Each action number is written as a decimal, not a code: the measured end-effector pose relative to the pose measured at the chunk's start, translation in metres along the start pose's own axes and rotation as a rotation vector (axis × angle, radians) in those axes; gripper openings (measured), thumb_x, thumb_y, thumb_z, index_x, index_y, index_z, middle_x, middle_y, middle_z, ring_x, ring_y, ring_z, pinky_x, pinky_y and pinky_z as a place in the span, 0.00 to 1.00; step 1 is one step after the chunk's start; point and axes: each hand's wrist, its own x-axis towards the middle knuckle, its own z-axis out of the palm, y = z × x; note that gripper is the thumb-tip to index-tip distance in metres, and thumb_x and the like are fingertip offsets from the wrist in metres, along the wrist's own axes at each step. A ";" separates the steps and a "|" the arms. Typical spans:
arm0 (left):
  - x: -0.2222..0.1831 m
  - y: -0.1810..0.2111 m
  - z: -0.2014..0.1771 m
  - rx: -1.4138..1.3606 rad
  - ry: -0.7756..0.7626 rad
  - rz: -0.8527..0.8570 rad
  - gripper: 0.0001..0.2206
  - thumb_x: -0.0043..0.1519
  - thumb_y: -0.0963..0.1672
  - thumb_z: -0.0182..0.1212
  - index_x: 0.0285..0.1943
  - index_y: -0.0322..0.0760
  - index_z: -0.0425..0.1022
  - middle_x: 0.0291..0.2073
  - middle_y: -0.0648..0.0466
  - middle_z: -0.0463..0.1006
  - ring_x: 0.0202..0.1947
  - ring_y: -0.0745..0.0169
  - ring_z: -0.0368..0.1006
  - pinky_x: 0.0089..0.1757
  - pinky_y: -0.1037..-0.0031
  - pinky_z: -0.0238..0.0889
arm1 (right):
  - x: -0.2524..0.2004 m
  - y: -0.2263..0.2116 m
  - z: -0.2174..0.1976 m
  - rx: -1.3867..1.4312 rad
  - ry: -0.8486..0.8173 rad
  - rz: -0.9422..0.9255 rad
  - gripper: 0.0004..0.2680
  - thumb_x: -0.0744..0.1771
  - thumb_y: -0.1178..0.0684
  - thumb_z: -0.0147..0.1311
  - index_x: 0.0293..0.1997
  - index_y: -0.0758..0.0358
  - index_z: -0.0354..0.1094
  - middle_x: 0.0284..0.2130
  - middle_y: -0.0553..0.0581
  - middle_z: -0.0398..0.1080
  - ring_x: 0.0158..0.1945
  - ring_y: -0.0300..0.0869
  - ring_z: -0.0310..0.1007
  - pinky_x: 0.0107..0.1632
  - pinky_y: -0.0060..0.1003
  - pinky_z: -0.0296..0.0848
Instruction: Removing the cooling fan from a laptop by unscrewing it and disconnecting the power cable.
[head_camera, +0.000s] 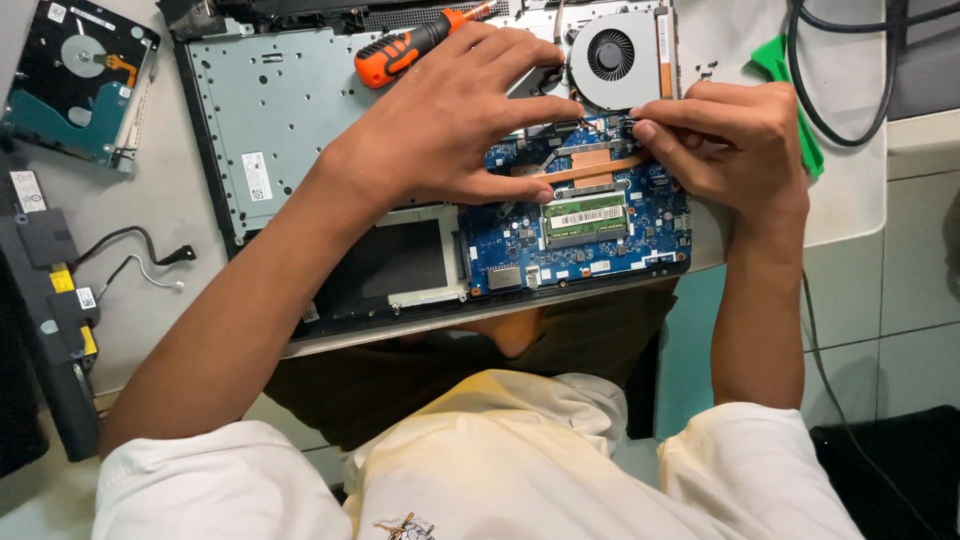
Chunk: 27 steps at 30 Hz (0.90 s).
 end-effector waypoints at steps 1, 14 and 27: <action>0.000 0.000 0.000 0.000 0.001 0.000 0.33 0.77 0.63 0.72 0.82 0.45 0.80 0.78 0.34 0.72 0.77 0.32 0.66 0.71 0.42 0.59 | 0.001 -0.002 0.000 -0.001 0.000 0.000 0.05 0.79 0.64 0.75 0.56 0.80 0.88 0.32 0.64 0.77 0.29 0.46 0.69 0.33 0.41 0.65; 0.001 0.001 -0.003 -0.008 0.001 0.006 0.32 0.79 0.64 0.70 0.81 0.44 0.80 0.77 0.35 0.72 0.76 0.32 0.67 0.71 0.41 0.58 | -0.006 0.002 0.006 -0.236 0.037 -0.150 0.06 0.80 0.54 0.76 0.60 0.65 0.91 0.35 0.58 0.81 0.31 0.44 0.73 0.35 0.42 0.66; 0.001 0.001 0.000 0.002 -0.009 -0.012 0.33 0.77 0.64 0.72 0.82 0.46 0.80 0.78 0.35 0.72 0.78 0.32 0.66 0.72 0.42 0.57 | -0.001 -0.012 0.006 -0.368 0.099 -0.200 0.06 0.80 0.50 0.75 0.56 0.59 0.94 0.30 0.54 0.77 0.28 0.43 0.70 0.33 0.41 0.60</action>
